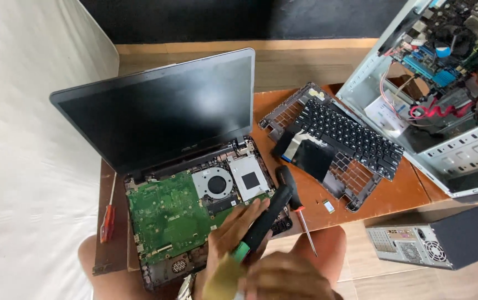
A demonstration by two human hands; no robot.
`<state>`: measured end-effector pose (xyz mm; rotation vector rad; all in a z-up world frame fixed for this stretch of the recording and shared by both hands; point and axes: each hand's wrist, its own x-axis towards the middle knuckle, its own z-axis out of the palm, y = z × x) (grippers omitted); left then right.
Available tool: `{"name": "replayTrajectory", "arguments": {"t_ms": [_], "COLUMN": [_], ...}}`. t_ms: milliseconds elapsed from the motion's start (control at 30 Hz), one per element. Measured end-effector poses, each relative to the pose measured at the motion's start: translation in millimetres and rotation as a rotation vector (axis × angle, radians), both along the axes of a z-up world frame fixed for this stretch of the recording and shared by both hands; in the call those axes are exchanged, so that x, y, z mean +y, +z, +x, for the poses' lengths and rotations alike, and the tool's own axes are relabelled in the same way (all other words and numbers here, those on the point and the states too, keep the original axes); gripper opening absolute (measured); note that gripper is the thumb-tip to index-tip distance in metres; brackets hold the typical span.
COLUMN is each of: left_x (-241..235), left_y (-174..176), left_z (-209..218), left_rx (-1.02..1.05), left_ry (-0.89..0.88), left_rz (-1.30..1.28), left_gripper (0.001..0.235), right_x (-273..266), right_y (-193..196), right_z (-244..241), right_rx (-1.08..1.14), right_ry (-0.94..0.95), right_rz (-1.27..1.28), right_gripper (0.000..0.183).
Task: The person removes a green laptop battery from an open laptop, then uses a brush to clean both sides of the battery. The battery is held and brushed repeatedly while the laptop remains on the person's lap.
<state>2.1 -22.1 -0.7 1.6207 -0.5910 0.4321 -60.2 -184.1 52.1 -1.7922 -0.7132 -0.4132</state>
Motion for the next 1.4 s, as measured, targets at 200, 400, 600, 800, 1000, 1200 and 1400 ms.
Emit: {"name": "replayTrajectory", "arguments": {"t_ms": [200,400,600,800,1000,1200,1400], "left_x": [4,4,6,3,10,5,12], "left_y": [4,-2,-14,-14,-17,-25,-12], "left_z": [3,5,-2,-1,1,-3,6], "left_rx": [0.084,0.130,-0.050,0.166,0.335,0.189,0.383], "left_ry": [-0.159,-0.013,0.022,0.024,0.064,-0.004,0.146], "left_rz": [-0.071,-0.002,0.038,-0.078,-0.015,-0.166,0.040], "left_gripper": [0.060,0.051,0.057,0.045,0.046,0.037,0.037], "right_x": [5,-29,-3,23,-35,-5,-10], "right_y": [0,-53,-39,16,-60,-13,-56], "right_z": [18,13,33,7,39,26,23], "right_rx": [0.002,-0.200,1.240,-0.059,-0.145,-0.280,-0.133], "right_ry": [0.013,-0.201,-0.715,-0.356,-0.102,-0.198,-0.568], "right_rz": [0.219,-0.193,-1.270,-0.092,-0.416,-0.127,-0.096], "right_gripper": [0.019,0.019,0.037,0.021,0.036,0.022,0.018]}}
